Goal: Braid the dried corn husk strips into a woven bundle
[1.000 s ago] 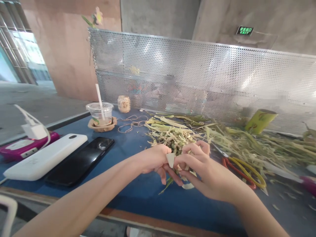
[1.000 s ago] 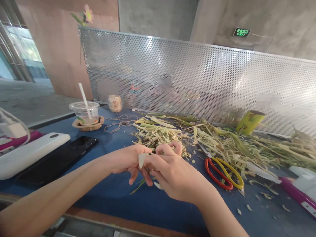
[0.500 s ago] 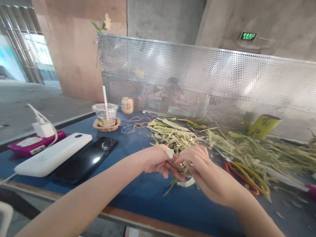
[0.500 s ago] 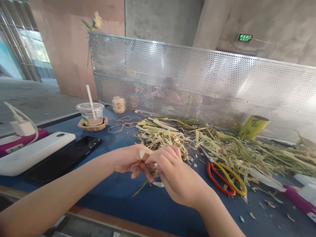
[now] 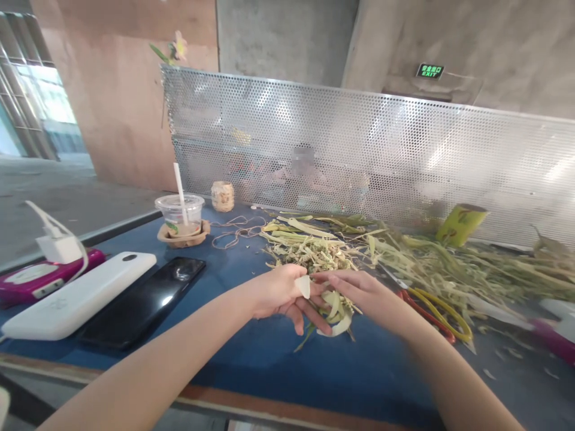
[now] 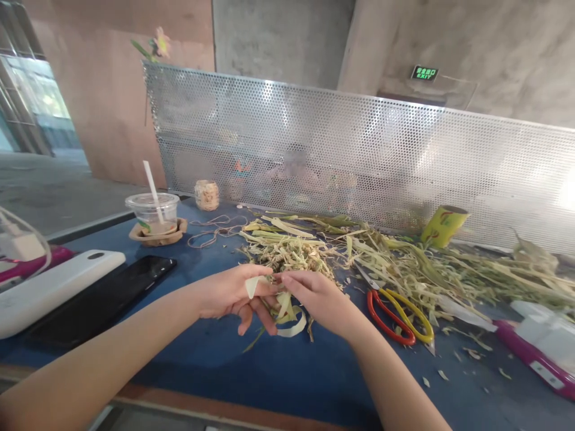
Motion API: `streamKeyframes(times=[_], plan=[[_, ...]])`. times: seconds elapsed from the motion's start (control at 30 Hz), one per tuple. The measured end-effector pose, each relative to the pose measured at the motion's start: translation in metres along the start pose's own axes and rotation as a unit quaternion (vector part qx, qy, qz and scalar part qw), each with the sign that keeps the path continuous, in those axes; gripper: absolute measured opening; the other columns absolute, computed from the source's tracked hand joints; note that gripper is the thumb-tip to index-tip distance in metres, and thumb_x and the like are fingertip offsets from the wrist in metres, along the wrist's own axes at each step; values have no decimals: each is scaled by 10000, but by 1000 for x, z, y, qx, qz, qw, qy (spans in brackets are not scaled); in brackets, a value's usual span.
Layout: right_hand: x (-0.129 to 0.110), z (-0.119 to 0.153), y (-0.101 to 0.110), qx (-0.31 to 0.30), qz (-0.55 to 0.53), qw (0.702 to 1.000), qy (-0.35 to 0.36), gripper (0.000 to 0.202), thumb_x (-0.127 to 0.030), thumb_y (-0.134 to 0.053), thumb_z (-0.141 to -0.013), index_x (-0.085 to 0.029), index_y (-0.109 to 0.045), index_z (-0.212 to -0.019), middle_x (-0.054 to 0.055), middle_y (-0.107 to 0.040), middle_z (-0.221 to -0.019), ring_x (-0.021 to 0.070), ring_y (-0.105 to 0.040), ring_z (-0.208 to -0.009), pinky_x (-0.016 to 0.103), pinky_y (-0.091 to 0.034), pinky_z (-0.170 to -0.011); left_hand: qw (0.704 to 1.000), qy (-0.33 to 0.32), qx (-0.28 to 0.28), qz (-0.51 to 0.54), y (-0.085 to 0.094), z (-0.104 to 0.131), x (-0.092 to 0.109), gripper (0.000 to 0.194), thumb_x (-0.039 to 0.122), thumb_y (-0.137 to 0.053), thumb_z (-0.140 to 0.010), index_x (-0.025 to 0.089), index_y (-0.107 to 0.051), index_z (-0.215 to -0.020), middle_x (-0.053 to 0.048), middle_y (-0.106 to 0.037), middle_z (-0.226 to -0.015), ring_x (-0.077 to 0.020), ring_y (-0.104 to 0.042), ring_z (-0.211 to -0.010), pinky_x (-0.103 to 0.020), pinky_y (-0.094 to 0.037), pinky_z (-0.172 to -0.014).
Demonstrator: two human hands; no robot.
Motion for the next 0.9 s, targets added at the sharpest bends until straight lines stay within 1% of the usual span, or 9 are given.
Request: streamKeyframes(times=[0.1, 0.2, 0.3, 0.43, 0.6, 0.7, 0.8, 0.87, 0.9], plan=[[-3, 2, 3, -5, -28, 1000, 2, 358, -399, -428, -870, -188, -633, -1075, 44, -663, -1061, 197, -599, -1000, 344, -456, -891, 1000, -15, 18, -10, 0, 1, 2, 264, 169, -484, -838, 118, -356, -1063, -26, -581, -706, -222, -687, -603, -215, -472, -385], [-2, 3, 4, -4, -51, 999, -15, 330, -365, -509, -830, -178, -623, -1077, 54, -664, -1064, 194, -615, -975, 350, -472, -870, 1000, 1, 5, -19, 0, 0, 2, 153, 215, -430, -863, 90, -467, -943, -38, -565, -708, -201, -682, -598, -196, -459, -373], [0, 2, 3, 4, -62, 998, -25, 308, -343, -549, -800, -169, -628, -1042, 56, -690, -979, 187, -642, -900, 340, -499, -814, 1000, 3, -12, -22, 1, -1, 1, 216, 262, -421, -869, 84, -540, -847, -47, -568, -717, -181, -678, -606, -182, -454, -378], [-5, 3, 1, 33, -23, 999, 13, 244, -280, -601, -753, -189, -644, -976, 41, -687, -949, 172, -643, -858, 312, -510, -764, 999, -31, -33, -21, 1, -2, 0, 175, 278, -559, -806, 112, -537, -858, -45, -596, -751, -187, -680, -647, -185, -463, -399], [-13, 8, -1, 83, 78, 992, 54, 193, -255, -632, -727, -227, -653, -917, 13, -687, -947, 169, -628, -886, 322, -483, -812, 999, -23, -44, 1, 3, -1, 1, 138, 233, -538, -823, 108, -539, -879, -62, -641, -761, -173, -682, -669, -167, -451, -402], [-13, 10, -2, 128, 189, 968, 105, 197, -212, -630, -729, -234, -642, -925, 20, -688, -936, 194, -618, -902, 391, -445, -848, 999, -33, -32, 2, 4, 1, 3, 134, 214, -533, -829, 96, -549, -890, -71, -662, -758, -154, -681, -682, -151, -449, -411], [-13, 12, -5, 153, 293, 924, 191, 255, -210, -608, -760, -245, -603, -1012, 46, -666, -1005, 223, -578, -990, 467, -365, -908, 998, -55, -21, 2, 5, 2, 5, 165, 219, -532, -832, 83, -562, -919, -83, -670, -786, -149, -680, -704, -143, -452, -418], [-13, 14, -3, 190, 316, 898, 239, 277, -228, -596, -772, -228, -574, -1048, 78, -638, -1056, 238, -544, -1035, 470, -350, -908, 998, -59, -11, 14, 5, 3, 6, 158, 207, -539, -826, 80, -567, -916, -85, -674, -765, -154, -681, -693, -150, -459, -420], [-14, 16, -2, 224, 303, 890, 258, 230, -235, -583, -779, -206, -579, -1007, 90, -640, -1020, 236, -550, -1005, 446, -374, -878, 998, -59, 0, 24, 6, 3, 6, 148, 194, -543, -821, 81, -566, -916, -83, -675, -746, -156, -681, -676, -155, -458, -411]])
Point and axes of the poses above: each hand's wrist, its own z-axis away from the middle knuckle, its own y-axis out of the back of the hand, x = y × z, the point moved 1 cm from there along -z, towards the middle knuckle
